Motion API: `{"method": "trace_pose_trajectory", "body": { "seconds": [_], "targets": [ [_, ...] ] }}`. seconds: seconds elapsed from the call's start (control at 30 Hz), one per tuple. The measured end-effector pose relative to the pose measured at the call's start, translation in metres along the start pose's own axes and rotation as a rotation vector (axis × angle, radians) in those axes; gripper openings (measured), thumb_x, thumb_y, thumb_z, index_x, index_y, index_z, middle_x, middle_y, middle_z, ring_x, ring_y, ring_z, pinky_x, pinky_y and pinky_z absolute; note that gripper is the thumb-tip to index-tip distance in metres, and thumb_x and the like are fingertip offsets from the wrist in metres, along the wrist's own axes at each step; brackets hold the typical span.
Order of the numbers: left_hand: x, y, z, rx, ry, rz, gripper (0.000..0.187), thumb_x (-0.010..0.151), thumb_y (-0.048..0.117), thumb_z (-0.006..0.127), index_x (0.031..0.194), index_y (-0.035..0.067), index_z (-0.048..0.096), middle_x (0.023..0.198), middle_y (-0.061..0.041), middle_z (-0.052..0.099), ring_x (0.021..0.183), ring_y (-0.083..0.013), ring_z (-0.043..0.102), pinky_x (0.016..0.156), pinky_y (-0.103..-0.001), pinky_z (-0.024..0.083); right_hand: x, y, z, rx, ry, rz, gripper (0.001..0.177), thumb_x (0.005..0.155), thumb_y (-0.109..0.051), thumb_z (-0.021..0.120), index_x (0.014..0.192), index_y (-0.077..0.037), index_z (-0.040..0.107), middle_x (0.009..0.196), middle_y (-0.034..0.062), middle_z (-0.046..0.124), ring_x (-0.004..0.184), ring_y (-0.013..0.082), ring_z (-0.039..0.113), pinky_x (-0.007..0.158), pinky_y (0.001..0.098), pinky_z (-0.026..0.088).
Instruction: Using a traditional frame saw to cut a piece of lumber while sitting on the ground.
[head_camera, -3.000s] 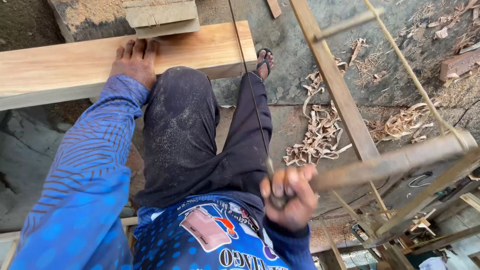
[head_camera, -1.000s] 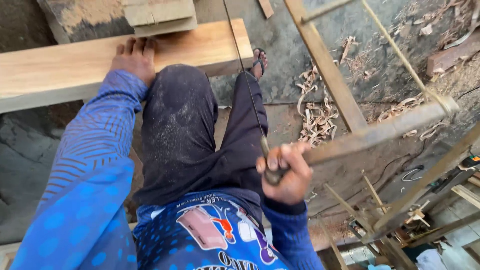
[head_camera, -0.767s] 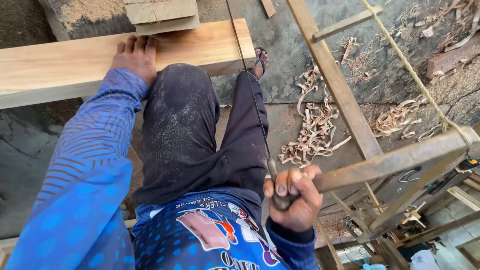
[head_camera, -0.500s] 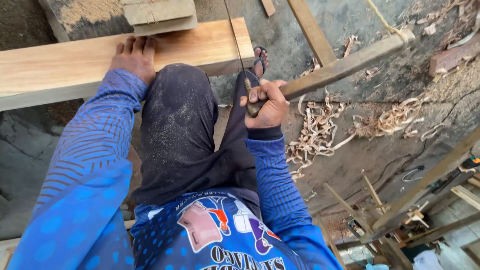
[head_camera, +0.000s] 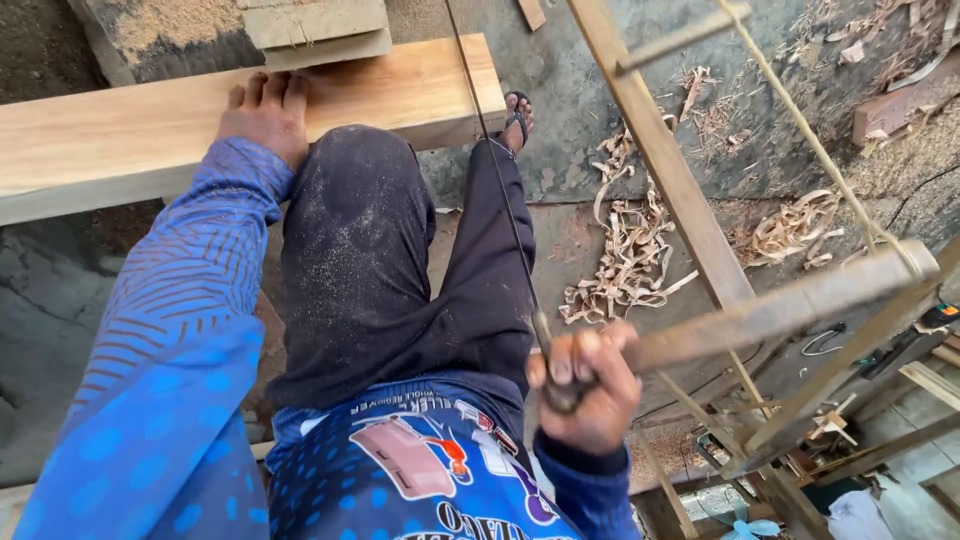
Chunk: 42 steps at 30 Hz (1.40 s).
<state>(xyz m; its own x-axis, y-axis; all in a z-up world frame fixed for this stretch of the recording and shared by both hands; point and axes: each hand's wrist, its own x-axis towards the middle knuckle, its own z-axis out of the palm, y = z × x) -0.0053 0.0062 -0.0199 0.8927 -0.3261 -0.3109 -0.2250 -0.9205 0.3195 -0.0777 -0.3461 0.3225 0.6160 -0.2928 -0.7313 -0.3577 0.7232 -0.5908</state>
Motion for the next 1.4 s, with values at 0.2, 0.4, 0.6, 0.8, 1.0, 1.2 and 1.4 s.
{"method": "trace_pose_trajectory", "body": {
  "seconds": [0.2,0.4,0.6,0.8,1.0,1.2,1.4],
  "targets": [
    [-0.001,0.002,-0.001,0.015,-0.013,-0.009,0.048,0.099,0.021,0.056,0.142,0.0,0.057,0.138,-0.024,0.062,0.129,-0.0436,0.058,0.103,-0.058,0.047,0.026,0.01,-0.001,0.003,-0.018,0.01,0.018,0.1,-0.002,0.055,0.089,-0.014,0.047,0.068,0.0001,0.044,0.062,0.0166,0.054,0.055,0.0425,0.051],
    [-0.002,0.0,0.002,-0.015,-0.024,-0.008,0.048,0.099,0.024,0.058,0.14,-0.002,0.058,0.138,-0.025,0.062,0.129,-0.044,0.058,0.103,-0.056,0.046,0.149,0.074,0.024,-0.042,0.041,-0.01,0.025,0.094,0.0,0.06,0.08,-0.013,0.045,0.065,0.0012,0.042,0.054,0.0176,0.052,0.046,0.0437,0.049],
    [-0.001,-0.002,0.007,-0.012,0.004,-0.014,0.046,0.099,0.022,0.058,0.139,0.0,0.06,0.14,-0.023,0.062,0.13,-0.0419,0.058,0.105,-0.055,0.045,0.161,0.081,0.026,-0.058,0.064,-0.005,0.023,0.09,0.0,0.061,0.08,-0.015,0.047,0.063,0.001,0.042,0.052,0.017,0.052,0.044,0.0428,0.049],
    [-0.002,-0.004,0.01,-0.033,0.005,-0.009,0.045,0.1,0.02,0.056,0.139,-0.001,0.059,0.139,-0.023,0.062,0.13,-0.042,0.058,0.103,-0.055,0.046,0.108,0.059,0.008,-0.045,0.032,-0.023,0.02,0.095,0.0,0.06,0.088,-0.015,0.048,0.066,0.001,0.043,0.057,0.0176,0.053,0.049,0.0433,0.05],
    [-0.003,-0.003,0.006,-0.011,-0.003,-0.013,0.043,0.1,0.02,0.057,0.139,0.0,0.059,0.139,-0.023,0.062,0.13,-0.0418,0.058,0.103,-0.056,0.047,0.044,0.032,-0.011,-0.004,-0.006,-0.004,0.018,0.099,-0.001,0.056,0.096,-0.017,0.049,0.067,-0.0003,0.044,0.061,0.0169,0.054,0.053,0.0436,0.051],
    [-0.002,-0.005,0.008,-0.006,-0.005,0.007,0.045,0.099,0.021,0.059,0.139,0.0,0.058,0.141,-0.023,0.061,0.131,-0.0421,0.057,0.104,-0.056,0.046,0.014,0.019,-0.029,0.051,-0.066,0.003,0.014,0.099,-0.003,0.055,0.098,-0.016,0.05,0.069,0.0006,0.046,0.063,0.0176,0.054,0.055,0.0426,0.051],
    [0.006,0.002,-0.015,-0.055,-0.038,-0.011,0.054,0.099,0.03,0.062,0.142,-0.002,0.057,0.142,-0.026,0.06,0.128,-0.0445,0.057,0.102,-0.057,0.046,0.095,0.064,-0.041,0.113,-0.174,-0.025,0.016,0.102,-0.003,0.056,0.095,-0.015,0.049,0.071,0.0007,0.046,0.063,0.0176,0.054,0.055,0.0425,0.05]
  ]
}}
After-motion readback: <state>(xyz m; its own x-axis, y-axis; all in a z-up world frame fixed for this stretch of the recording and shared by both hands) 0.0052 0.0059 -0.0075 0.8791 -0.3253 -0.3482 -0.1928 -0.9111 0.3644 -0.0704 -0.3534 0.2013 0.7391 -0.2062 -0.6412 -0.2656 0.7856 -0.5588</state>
